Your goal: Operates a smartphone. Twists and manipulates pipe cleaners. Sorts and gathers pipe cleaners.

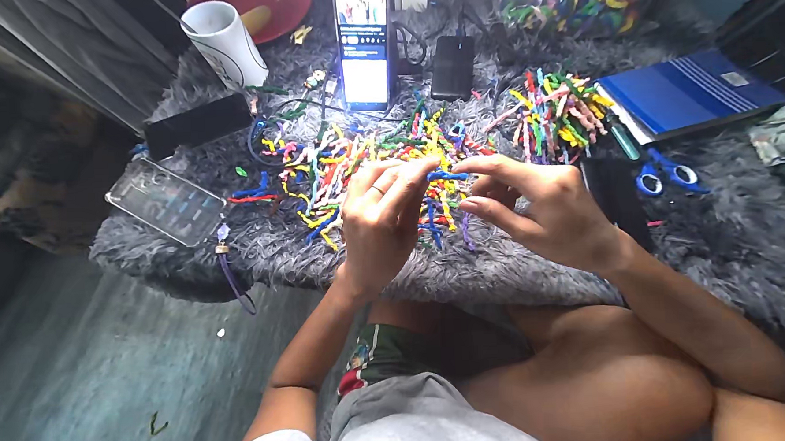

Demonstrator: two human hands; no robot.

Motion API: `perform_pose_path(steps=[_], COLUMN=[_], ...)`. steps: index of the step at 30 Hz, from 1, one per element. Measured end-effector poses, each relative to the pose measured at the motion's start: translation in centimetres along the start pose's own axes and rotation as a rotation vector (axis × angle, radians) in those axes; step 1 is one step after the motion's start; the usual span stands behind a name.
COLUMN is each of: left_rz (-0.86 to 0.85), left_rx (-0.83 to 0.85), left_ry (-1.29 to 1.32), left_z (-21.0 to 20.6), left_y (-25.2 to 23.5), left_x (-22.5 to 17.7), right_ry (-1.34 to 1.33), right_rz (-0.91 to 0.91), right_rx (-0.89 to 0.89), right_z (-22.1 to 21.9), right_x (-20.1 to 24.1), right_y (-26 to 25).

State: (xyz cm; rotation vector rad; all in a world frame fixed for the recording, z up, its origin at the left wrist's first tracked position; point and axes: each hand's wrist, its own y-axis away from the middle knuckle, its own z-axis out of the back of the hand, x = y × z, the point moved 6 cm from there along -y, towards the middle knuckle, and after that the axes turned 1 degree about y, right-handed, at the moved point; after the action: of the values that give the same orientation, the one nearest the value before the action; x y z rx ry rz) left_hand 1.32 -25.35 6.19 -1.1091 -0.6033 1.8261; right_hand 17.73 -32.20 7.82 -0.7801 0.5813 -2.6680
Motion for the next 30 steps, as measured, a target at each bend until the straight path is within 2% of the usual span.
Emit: perform_pose_path(steps=[6,11,17,22,24,30], left_rz=[-0.153,-0.213,-0.235,-0.177,-0.173,-0.223], left_rx=[-0.018,-0.033,0.075,0.182,0.18,0.072], left_ry=[-0.041,-0.107,-0.115,0.073,0.178,0.426], left_z=[0.6,1.1,0.5,-0.2,0.2,1.6], left_y=[0.2,0.4,0.5,0.5,0.5,0.8], left_x=[-2.1,-3.2,-4.0,-4.1,-4.3,-6.4], right_ry=[-0.13,-0.169,-0.032,0.135,0.043,-0.614], right_rz=[0.135,0.187,0.25,0.361,0.374,0.25], right_rx=[-0.164,-0.165,-0.241,-0.297,-0.292,-0.133], right_z=[2.0,2.5,3.0,2.9,3.2,3.9], right_x=[2.0,2.6,3.4,4.3,4.6,4.9], right_y=[0.2,0.6,0.9,1.5,1.6,1.2])
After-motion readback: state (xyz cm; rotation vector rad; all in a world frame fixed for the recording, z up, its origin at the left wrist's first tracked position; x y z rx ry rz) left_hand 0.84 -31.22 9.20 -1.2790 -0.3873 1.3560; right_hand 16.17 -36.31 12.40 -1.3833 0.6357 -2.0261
